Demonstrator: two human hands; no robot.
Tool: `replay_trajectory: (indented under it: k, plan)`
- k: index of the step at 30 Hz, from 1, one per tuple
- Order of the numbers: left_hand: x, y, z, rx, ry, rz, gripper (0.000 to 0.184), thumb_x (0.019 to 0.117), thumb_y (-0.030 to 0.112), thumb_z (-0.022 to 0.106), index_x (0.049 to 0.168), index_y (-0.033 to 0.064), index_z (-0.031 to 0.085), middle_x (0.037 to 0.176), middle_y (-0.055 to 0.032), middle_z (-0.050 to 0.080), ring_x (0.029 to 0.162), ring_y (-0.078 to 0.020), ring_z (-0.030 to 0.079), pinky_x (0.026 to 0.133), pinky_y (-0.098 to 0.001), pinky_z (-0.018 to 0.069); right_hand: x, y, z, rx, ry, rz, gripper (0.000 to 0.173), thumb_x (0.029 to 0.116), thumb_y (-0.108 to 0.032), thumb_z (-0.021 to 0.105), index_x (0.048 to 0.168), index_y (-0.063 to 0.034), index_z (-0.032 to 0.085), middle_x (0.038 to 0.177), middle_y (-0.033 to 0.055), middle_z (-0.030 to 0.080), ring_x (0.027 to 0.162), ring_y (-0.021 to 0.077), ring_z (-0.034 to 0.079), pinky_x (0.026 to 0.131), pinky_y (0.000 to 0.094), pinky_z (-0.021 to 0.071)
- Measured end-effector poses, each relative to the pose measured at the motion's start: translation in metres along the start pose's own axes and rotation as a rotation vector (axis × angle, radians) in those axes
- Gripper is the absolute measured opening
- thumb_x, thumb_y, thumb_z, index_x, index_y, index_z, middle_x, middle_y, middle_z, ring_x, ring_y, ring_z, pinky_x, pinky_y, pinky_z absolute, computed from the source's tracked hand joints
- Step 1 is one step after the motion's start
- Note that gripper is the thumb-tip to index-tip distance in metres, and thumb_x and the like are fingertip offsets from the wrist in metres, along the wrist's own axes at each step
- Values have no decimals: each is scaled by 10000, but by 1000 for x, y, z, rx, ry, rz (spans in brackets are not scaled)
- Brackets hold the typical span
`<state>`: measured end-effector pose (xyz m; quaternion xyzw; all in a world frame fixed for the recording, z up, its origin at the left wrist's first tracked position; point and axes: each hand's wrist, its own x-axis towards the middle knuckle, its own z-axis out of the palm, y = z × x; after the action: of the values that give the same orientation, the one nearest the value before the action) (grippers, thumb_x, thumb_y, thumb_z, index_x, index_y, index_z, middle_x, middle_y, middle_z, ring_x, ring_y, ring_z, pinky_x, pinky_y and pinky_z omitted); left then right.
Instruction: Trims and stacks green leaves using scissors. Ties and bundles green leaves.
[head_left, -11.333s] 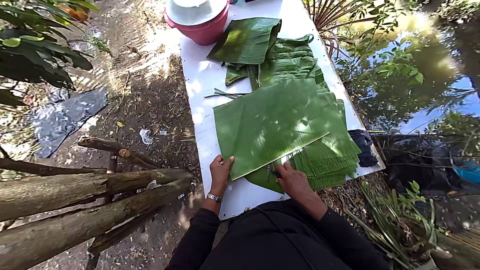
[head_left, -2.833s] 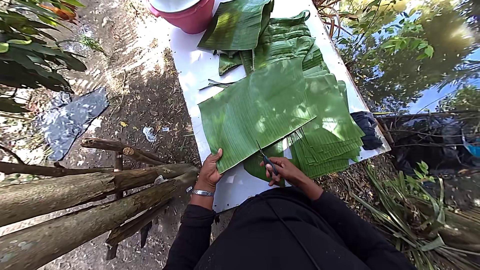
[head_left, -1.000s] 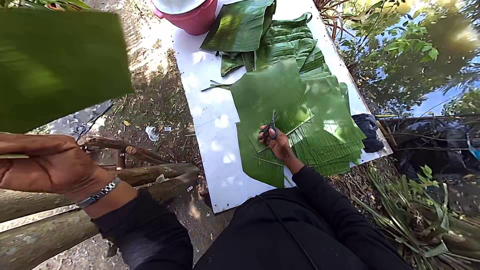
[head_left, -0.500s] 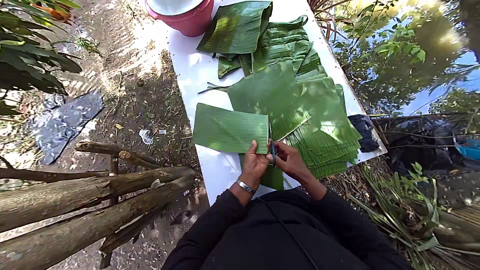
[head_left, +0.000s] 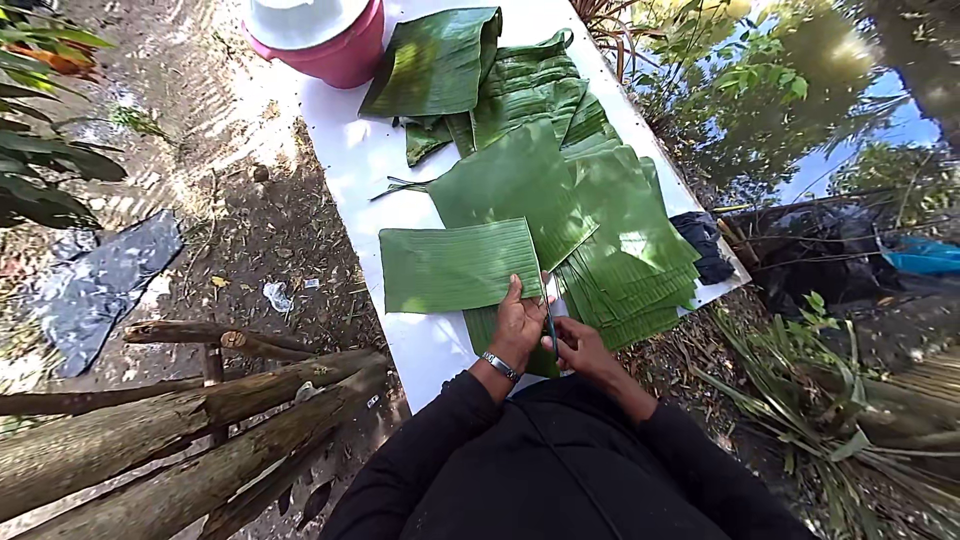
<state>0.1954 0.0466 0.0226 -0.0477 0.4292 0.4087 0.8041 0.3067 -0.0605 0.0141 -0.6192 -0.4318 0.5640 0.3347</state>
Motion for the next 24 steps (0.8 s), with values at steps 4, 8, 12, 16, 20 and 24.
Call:
replay_trajectory:
  k: [4,8,12,16,20,24]
  plan:
    - [-1,-2,7,-61,-2,35,435,1117,402,349,1430,121,462,1338,-165,616,1166,-308,649,869,-430,581,0,1,1,10,-9,27,500,951,-423,642,1239,-14,628,879,26,687,597,87,632,549,263,563]
    - [-2,-1,11,-43,-13,41,436,1115,404,355,1418,114,474,1330,-156,623,1170,-292,648,867,-410,579,1,0,1,2,-3,-2,494,947,-430,642,1221,-19,631,864,8,692,593,66,627,543,242,552]
    - [1,-2,7,-6,-28,22,430,1117,385,368,1407,88,477,1300,-174,634,1136,-288,661,880,-400,579,3,-2,1,27,23,-37,435,964,-390,645,1189,-18,647,822,-1,681,582,62,611,535,242,539]
    - [2,-4,3,-6,-17,-16,446,1113,389,383,1427,83,462,1322,-178,625,1158,-301,661,909,-420,582,4,-1,0,39,43,-29,367,971,-349,647,1150,-28,662,770,-16,666,558,57,598,522,238,535]
    - [4,-5,1,-15,-8,-26,442,1112,385,388,1424,81,465,1321,-185,624,1156,-306,661,902,-426,585,3,-2,1,31,66,-11,332,975,-313,651,1143,-27,669,763,-7,669,566,69,613,520,251,549]
    - [3,-5,3,-23,-7,-20,432,1112,380,389,1410,79,474,1289,-185,636,1132,-307,670,889,-423,588,2,-3,3,37,88,-24,320,986,-302,645,1144,-25,670,763,-3,669,549,71,608,504,251,546]
